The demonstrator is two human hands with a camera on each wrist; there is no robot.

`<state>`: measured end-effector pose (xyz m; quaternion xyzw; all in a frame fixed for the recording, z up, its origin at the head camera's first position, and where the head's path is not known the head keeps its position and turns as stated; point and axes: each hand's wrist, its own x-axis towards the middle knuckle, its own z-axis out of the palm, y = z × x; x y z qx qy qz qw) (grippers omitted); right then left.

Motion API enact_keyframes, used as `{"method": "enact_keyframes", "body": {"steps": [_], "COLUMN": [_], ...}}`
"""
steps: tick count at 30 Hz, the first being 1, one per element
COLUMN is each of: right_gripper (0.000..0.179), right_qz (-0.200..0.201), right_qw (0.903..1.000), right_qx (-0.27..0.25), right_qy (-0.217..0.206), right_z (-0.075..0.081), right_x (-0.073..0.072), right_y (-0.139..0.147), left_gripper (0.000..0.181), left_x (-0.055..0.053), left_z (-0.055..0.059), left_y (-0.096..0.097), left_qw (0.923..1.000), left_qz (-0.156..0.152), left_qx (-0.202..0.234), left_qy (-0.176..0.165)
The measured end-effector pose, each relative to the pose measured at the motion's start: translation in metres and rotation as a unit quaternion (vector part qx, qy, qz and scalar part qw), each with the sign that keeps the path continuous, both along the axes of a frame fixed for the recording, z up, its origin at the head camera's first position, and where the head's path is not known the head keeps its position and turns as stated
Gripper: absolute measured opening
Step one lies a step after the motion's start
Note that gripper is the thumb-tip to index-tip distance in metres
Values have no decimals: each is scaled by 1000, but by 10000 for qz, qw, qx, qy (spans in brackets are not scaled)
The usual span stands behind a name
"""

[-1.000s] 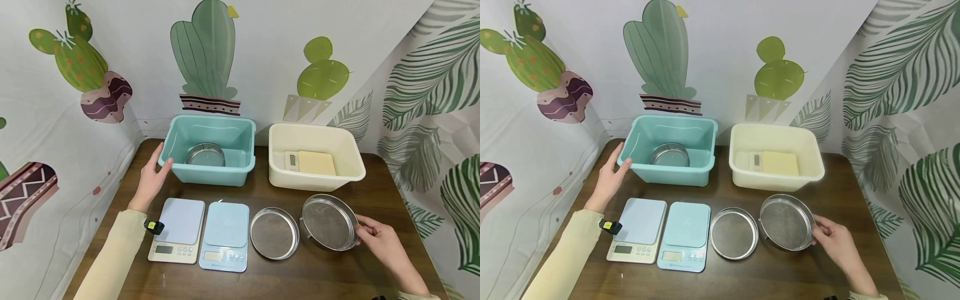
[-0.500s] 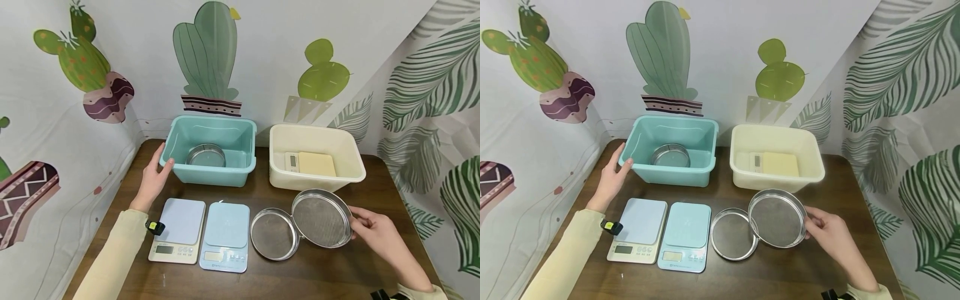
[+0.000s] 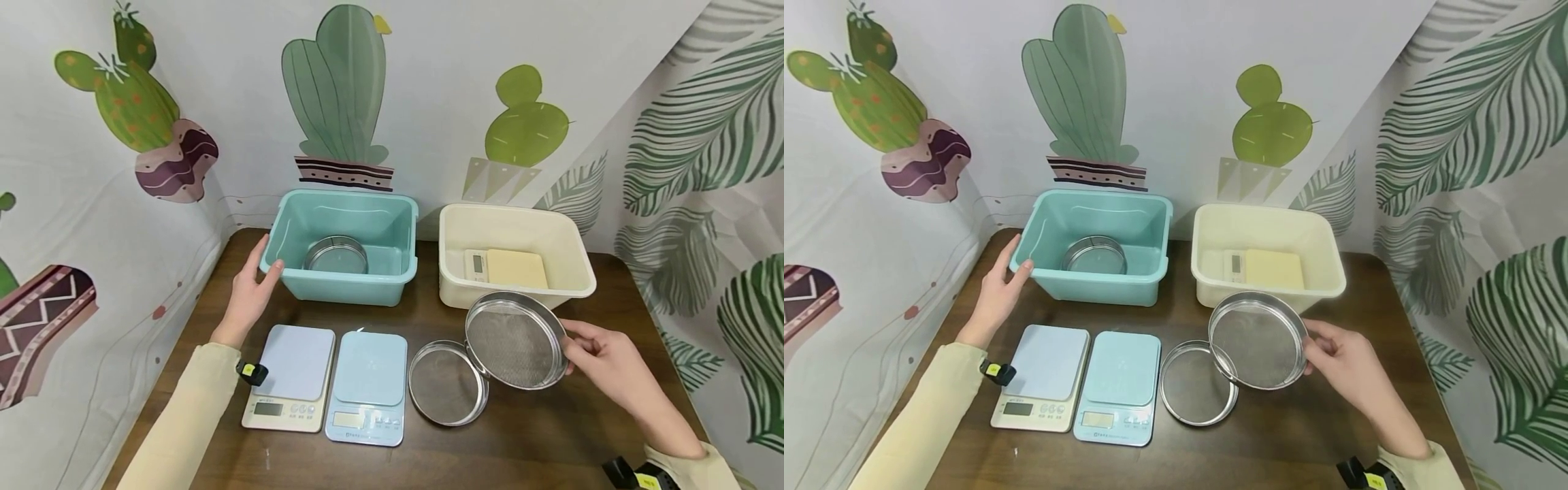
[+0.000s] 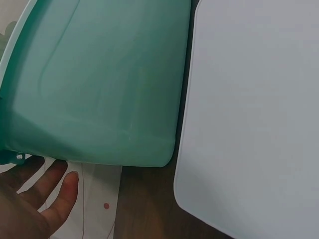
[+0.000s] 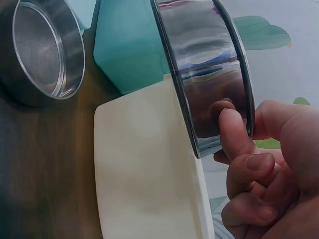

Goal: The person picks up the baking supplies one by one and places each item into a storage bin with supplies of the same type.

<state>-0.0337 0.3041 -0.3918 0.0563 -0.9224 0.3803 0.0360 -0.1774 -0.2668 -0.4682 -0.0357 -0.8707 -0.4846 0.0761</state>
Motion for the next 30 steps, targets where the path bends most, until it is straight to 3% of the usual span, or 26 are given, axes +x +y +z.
{"method": "enact_keyframes", "body": {"steps": [8, 16, 30], "right_gripper": [28, 28, 34], "right_qz": [-12, 225, 284], "right_qw": [9999, 9997, 9995], "right_qx": [-52, -20, -141], "right_qy": [-149, 90, -42], "right_z": [15, 28, 45], "right_x": [-13, -26, -62], "right_y": [-7, -17, -29], "left_gripper": [69, 69, 70], "left_x": [0, 0, 0], "left_z": [-1, -1, -1], "left_y": [0, 0, -2], "left_qw": [10000, 10000, 10000], "left_qz": [-10, 4, -40], "left_qx": [8, 11, 54], "left_qy": [43, 54, -11]}}
